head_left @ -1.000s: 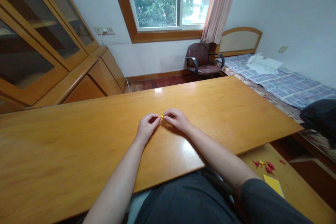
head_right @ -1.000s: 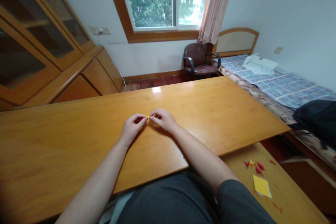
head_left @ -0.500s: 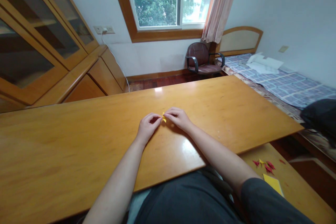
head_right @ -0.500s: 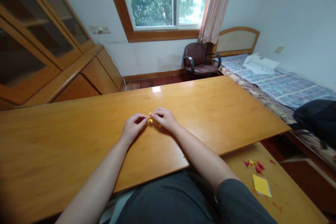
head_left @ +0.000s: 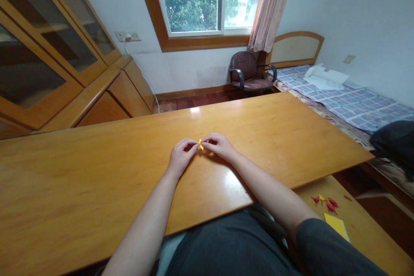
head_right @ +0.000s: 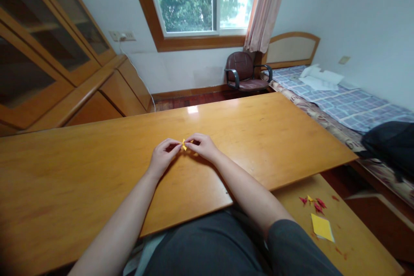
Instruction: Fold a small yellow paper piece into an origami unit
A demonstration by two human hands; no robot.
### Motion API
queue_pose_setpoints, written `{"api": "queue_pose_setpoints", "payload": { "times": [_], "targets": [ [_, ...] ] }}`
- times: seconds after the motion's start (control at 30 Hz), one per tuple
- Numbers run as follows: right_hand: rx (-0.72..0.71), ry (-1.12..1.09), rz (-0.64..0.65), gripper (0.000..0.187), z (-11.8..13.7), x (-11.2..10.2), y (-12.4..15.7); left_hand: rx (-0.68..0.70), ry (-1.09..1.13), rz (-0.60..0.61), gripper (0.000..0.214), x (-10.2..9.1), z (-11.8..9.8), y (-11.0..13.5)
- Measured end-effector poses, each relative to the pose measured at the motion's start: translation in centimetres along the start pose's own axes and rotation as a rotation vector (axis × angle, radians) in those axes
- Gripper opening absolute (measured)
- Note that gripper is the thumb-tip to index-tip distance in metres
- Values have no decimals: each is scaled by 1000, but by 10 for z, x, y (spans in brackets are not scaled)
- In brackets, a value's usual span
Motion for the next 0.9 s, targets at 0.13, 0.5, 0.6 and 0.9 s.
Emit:
{"api": "queue_pose_setpoints", "payload": {
  "times": [0.13, 0.5, 0.6, 0.9],
  "targets": [
    [-9, 26, -7, 16, -1, 0, -1, 29, -57, -19, 15, -1, -5, 0],
    [6, 68, -4, 16, -1, 0, -2, 148, -150, -14, 13, -1, -16, 2],
    [36, 58, 3, 16, -5, 1, -2, 142, -158, -19, 14, -2, -18, 3],
    [38, 57, 36, 18, -3, 2, -1, 108, -96, -39, 13, -5, -21, 2]
  ]
}}
Point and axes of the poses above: each hand's wrist, its own y-axis away from the middle knuckle, its own x-axis out of the palm, z = x × y, the point moved 8 cm from there along -y, towards the middle knuckle, and after that the axes turned 1 degree about z, right-handed, at the moved point
